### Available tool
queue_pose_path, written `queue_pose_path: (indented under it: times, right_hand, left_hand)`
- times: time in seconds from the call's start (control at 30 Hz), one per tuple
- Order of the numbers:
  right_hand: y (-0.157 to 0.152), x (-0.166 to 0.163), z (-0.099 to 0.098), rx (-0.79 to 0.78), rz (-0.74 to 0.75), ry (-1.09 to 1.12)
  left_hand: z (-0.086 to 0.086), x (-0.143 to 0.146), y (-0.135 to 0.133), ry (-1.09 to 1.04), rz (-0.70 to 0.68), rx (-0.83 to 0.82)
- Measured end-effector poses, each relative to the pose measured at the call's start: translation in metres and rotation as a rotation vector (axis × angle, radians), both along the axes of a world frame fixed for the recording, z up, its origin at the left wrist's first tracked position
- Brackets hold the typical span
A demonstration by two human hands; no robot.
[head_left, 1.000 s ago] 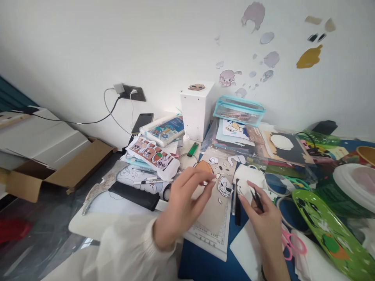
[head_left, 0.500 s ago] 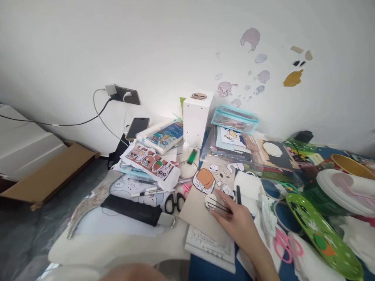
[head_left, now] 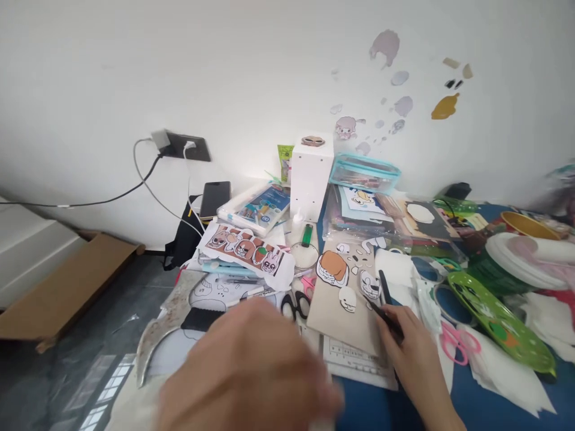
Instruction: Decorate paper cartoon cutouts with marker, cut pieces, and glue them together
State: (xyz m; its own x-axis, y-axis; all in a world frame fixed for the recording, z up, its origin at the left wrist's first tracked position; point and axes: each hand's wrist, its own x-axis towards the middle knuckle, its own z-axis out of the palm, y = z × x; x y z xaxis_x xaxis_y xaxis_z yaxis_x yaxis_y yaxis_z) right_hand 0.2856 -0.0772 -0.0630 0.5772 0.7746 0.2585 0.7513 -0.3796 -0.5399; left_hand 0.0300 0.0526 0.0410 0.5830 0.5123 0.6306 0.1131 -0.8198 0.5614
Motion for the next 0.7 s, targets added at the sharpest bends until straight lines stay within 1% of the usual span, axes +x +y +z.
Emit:
queue_pose_path:
  times: [0.03,0.07,0.1,0.17,0.2,0.27,0.33,0.43,0.5,0.6,0.7]
  right_hand:
    - [0.002,-0.005,-0.001,0.015,-0.044,-0.016]
    - [0.004,-0.009,-0.002,0.025,-0.089,-0.031]
    - [0.007,-0.013,-0.003,0.032,-0.129,-0.042]
    - [0.014,-0.018,-0.004,0.036,-0.182,-0.048]
    - [0.018,-0.019,-0.004,0.036,-0.196,-0.044]
    - [0.024,-0.020,-0.004,0.040,-0.209,-0.027]
    - [0.029,-0.019,-0.004,0.050,-0.208,-0.004]
    - [0.031,-0.019,-0.006,0.062,-0.181,0.040]
    - [0.028,-0.018,-0.006,0.066,-0.143,0.074]
    - [0.018,-0.011,-0.001,0.068,-0.037,0.133]
    - [0.013,0.016,0.012,0.065,0.039,0.147]
  left_hand:
    - [0.008,0.014,0.007,-0.087,-0.079,-0.035]
    - [0.010,0.029,0.013,-0.136,-0.109,-0.096]
    - [0.007,0.042,0.019,-0.114,-0.135,-0.156]
    - [-0.010,0.067,0.030,0.027,-0.170,-0.227]
    - [-0.022,0.077,0.033,0.124,-0.160,-0.233]
    - [-0.044,0.092,0.038,0.202,-0.143,-0.231]
    - [-0.060,0.102,0.038,0.269,-0.141,-0.213]
    - [-0.073,0.110,0.036,0.358,-0.176,-0.165]
    - [-0.076,0.114,0.035,0.407,-0.203,-0.130]
    - [-0.077,0.118,0.034,0.458,-0.221,-0.083]
    - [-0.077,0.118,0.034,0.486,-0.224,-0.045]
